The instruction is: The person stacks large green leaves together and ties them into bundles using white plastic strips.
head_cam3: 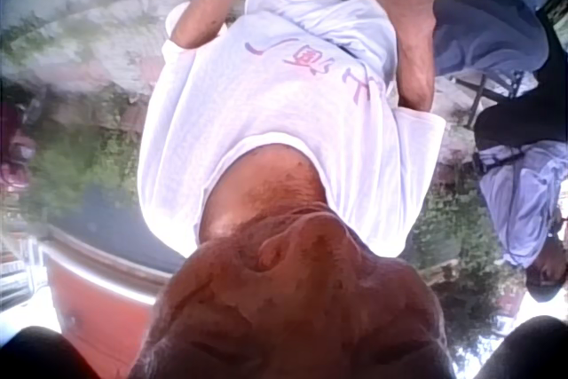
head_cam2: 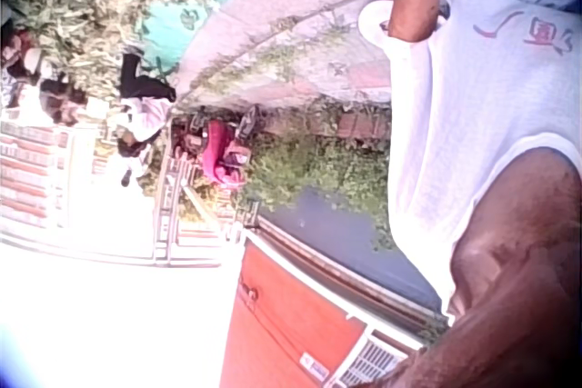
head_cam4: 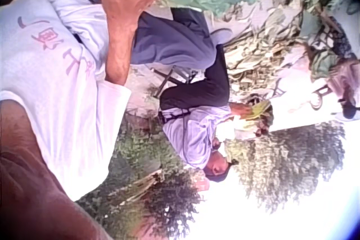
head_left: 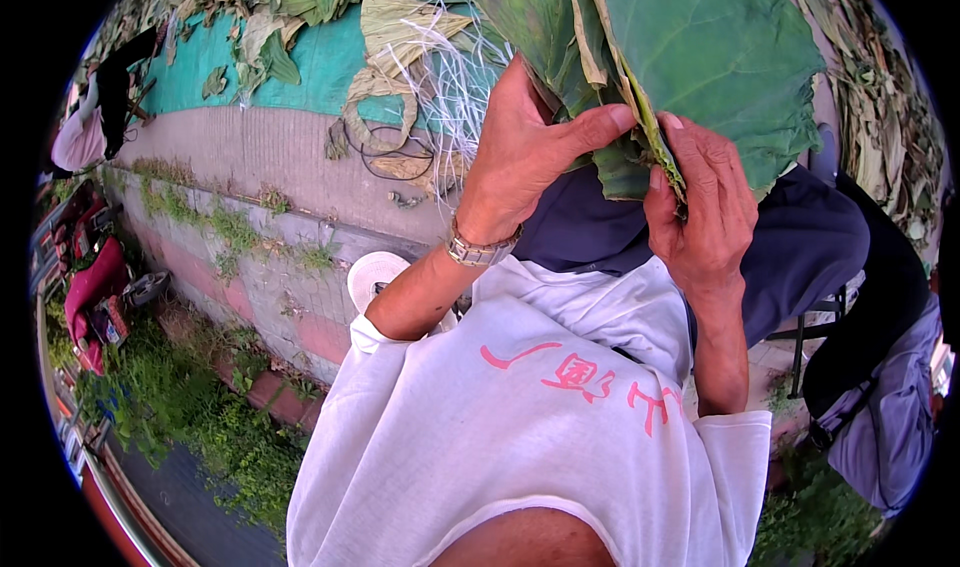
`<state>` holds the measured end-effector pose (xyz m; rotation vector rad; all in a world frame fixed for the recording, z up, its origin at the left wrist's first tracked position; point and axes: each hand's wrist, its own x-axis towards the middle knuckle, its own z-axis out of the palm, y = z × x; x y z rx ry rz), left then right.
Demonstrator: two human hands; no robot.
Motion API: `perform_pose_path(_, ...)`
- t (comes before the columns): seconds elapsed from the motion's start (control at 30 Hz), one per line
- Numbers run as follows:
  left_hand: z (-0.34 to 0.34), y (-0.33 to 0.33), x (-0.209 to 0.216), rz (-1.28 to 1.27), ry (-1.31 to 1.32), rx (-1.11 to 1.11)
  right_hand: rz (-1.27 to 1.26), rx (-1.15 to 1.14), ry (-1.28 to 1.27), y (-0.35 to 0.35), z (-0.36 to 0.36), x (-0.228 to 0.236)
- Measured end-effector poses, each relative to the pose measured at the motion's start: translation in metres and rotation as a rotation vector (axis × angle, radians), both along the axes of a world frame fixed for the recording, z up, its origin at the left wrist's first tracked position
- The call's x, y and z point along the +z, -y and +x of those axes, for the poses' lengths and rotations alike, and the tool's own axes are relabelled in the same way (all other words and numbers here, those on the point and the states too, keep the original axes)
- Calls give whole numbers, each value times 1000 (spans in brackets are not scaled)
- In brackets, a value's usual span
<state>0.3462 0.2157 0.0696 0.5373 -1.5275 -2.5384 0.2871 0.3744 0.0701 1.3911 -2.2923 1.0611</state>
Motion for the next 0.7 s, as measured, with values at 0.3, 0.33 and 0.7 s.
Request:
perform_pose_path(0.3,8,6,0,199,-26,-17,-215,-388,300,-10,-2,15)
perform_pose_path(0.33,10,6,0,216,-18,-11,-275,-410,366,-11,-2,16)
perform_pose_path(0.7,15,4,3,213,-29,-44,-47,25,300,-8,2,10)
